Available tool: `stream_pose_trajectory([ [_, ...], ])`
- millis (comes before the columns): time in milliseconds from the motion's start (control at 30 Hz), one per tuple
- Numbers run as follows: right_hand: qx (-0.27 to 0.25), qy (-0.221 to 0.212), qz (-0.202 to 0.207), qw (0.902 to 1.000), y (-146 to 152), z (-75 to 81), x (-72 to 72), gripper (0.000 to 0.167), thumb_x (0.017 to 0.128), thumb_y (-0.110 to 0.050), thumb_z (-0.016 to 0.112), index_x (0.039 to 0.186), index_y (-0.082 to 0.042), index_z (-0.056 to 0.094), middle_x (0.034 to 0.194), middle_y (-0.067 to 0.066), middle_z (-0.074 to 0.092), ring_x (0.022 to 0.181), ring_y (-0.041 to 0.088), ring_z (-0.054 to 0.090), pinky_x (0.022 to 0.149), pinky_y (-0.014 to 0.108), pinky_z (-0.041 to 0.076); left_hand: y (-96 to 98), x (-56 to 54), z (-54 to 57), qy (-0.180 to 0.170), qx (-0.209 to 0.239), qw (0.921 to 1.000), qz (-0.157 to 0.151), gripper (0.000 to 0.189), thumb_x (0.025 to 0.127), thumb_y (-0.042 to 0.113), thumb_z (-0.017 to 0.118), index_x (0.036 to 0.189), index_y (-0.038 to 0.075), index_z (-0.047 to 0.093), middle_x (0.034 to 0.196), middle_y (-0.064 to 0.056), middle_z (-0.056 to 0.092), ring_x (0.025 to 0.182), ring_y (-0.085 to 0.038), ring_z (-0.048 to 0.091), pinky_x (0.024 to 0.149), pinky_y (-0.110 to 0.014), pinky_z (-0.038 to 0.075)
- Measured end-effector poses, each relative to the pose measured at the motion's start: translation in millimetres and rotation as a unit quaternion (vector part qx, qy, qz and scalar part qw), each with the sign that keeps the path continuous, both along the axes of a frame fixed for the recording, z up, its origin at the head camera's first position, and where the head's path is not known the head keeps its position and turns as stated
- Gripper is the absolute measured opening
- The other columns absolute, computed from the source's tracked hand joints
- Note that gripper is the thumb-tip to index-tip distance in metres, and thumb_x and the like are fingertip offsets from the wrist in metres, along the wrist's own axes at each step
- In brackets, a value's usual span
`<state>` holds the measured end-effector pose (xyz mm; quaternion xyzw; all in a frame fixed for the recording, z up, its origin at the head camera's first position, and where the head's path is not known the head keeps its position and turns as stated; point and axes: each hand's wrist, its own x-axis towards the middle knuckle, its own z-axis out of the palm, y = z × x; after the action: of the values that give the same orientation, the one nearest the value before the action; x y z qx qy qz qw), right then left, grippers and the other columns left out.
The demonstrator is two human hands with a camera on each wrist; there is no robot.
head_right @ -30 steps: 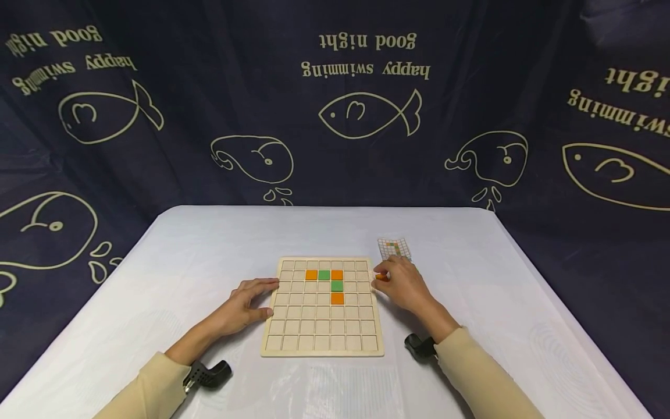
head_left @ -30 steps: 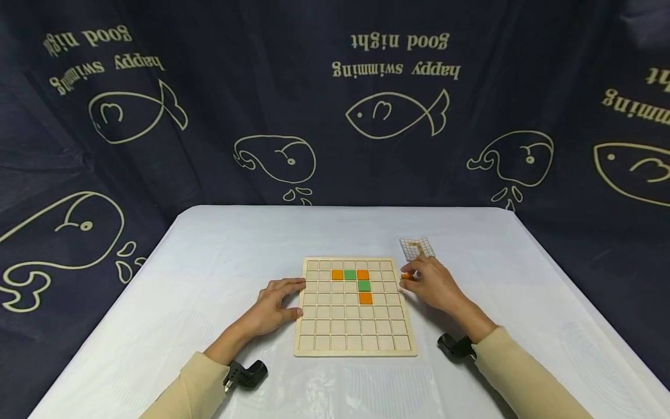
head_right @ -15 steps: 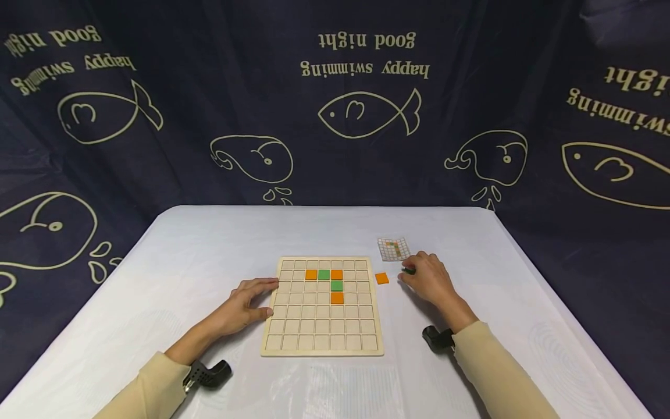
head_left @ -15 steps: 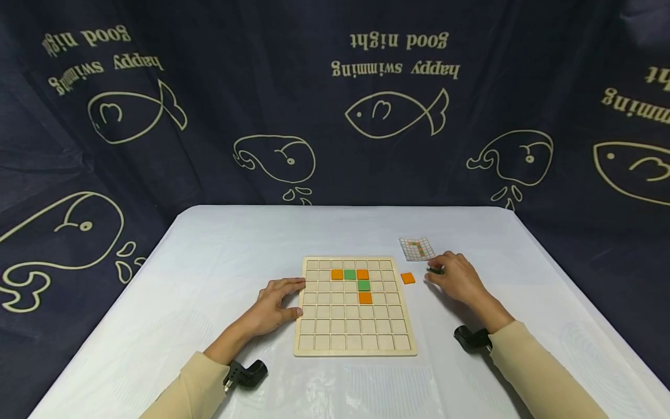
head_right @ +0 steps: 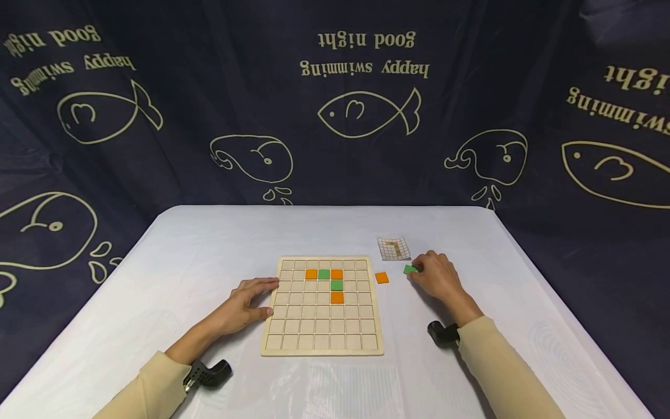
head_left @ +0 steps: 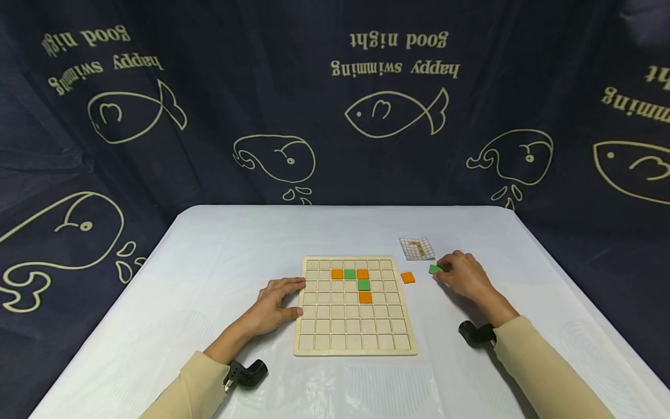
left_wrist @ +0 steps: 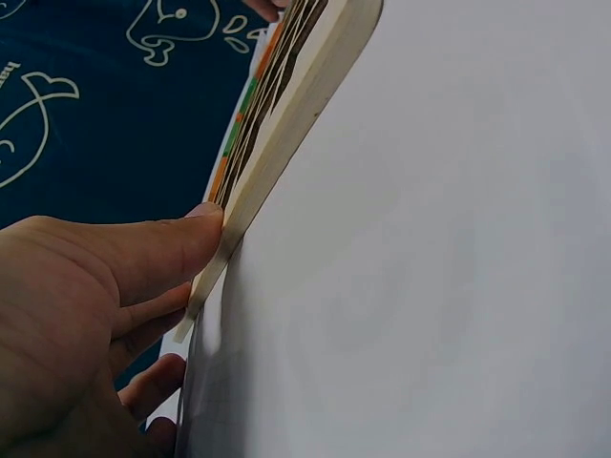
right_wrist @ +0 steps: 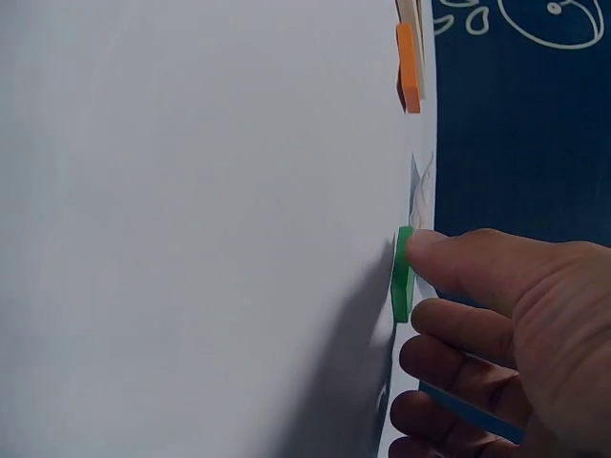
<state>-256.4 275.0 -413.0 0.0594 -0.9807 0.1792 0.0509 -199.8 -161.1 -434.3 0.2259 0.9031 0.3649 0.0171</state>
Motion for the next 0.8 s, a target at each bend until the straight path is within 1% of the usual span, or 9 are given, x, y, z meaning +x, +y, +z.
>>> stream_pose_trajectory([
  [200,0.003,-0.006,-0.002,1.0,3.0,-2.2,-2.7,0.033,0.08,-0.019,0.071,0.104,0.005,0.068,0.096,0.02,0.063,0.09,0.035,0.054,0.077,0.048,0.042,0.2,0.2,1.1,-0.005,0.006,1.0,0.001,0.056,0.082,0.017,0.07,0.134,0.007,0.052,0.145,-0.005,0.045,0.129,-0.028,0.036,0.099,-0.047,0.022],
  [433,0.002,-0.002,-0.001,1.0,4.5,-3.8,-3.6,0.03,0.08,-0.018,0.071,0.102,0.003,0.069,0.095,0.019,0.063,0.09,0.034,0.054,0.076,0.047,0.042,0.8,0.7,2.2,-0.017,0.009,0.9998,0.002,0.056,0.083,0.016,0.07,0.135,0.007,0.052,0.146,-0.003,0.044,0.131,-0.027,0.034,0.101,-0.047,0.02],
  [800,-0.002,0.006,0.002,1.0,6.0,-5.8,-2.3,0.029,0.081,-0.018,0.07,0.1,0.004,0.069,0.095,0.018,0.063,0.091,0.035,0.055,0.077,0.048,0.042,0.3,0.6,2.3,-0.013,0.012,0.9998,0.0,0.055,0.083,0.017,0.07,0.134,0.007,0.052,0.145,-0.002,0.045,0.131,-0.028,0.034,0.1,-0.047,0.021],
])
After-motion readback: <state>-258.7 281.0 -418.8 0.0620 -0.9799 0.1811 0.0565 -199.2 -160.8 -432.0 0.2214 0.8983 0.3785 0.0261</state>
